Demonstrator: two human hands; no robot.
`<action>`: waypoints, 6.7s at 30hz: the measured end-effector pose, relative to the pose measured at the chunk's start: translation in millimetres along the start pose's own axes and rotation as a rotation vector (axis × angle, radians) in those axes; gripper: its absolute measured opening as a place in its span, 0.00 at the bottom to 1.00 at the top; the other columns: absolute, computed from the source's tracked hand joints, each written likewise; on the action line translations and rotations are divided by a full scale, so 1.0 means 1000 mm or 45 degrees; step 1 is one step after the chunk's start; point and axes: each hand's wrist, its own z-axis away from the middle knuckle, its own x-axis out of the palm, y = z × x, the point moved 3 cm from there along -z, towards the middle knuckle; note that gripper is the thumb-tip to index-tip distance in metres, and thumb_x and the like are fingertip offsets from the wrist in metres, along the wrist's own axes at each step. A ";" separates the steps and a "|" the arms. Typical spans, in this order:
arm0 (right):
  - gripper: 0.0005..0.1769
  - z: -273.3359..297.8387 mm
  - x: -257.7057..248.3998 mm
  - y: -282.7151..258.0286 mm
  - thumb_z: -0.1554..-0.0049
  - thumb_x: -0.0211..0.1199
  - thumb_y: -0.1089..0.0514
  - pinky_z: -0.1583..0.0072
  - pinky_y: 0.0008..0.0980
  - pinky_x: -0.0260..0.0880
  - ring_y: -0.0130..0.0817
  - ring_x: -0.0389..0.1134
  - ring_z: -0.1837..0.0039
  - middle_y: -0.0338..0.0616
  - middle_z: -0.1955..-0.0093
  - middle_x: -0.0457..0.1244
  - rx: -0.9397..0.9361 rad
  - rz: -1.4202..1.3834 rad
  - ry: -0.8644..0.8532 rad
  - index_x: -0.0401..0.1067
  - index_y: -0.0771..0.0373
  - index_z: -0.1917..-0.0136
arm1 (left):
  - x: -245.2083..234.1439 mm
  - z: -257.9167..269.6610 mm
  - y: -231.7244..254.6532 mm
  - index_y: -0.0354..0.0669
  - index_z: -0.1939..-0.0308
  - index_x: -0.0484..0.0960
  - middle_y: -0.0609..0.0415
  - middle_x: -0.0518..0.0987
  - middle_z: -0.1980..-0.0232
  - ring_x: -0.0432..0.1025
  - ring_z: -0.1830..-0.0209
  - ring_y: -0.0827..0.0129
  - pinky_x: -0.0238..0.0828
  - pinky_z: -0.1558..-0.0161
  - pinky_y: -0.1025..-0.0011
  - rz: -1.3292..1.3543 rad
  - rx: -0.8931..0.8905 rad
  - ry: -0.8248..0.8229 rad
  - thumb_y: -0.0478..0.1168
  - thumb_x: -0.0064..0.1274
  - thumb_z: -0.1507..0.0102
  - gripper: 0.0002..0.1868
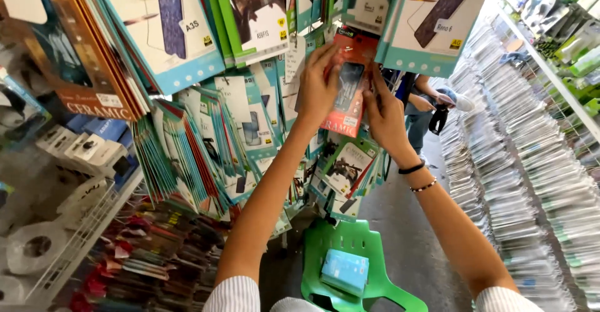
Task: Cleaning and organizing phone screen protector packaging in a retail store using a cloth.
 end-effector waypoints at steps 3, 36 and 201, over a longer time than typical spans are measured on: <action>0.30 -0.005 0.004 0.008 0.31 0.50 0.60 0.46 0.34 0.69 0.42 0.67 0.54 0.61 0.32 0.65 -0.035 -0.032 0.030 0.52 0.65 0.18 | 0.002 -0.003 -0.006 0.40 0.35 0.77 0.45 0.75 0.34 0.70 0.33 0.49 0.66 0.32 0.61 -0.019 0.018 -0.009 0.30 0.53 0.33 0.22; 0.28 0.001 0.018 0.015 0.32 0.49 0.62 0.56 0.31 0.64 0.28 0.58 0.61 0.59 0.50 0.68 0.051 -0.015 0.183 0.57 0.66 0.19 | 0.006 -0.009 -0.026 0.37 0.39 0.80 0.44 0.78 0.38 0.73 0.37 0.51 0.68 0.34 0.62 0.059 0.091 0.016 0.28 0.55 0.38 0.22; 0.30 0.962 -0.522 -0.456 0.37 0.56 0.68 0.17 0.50 0.46 0.58 0.46 0.14 0.61 0.15 0.45 0.940 0.691 0.358 0.61 0.65 0.22 | 0.068 0.937 0.784 0.41 0.23 0.61 0.47 0.70 0.28 0.68 0.31 0.57 0.63 0.29 0.60 2.030 -2.156 -1.256 0.64 0.31 0.29 0.40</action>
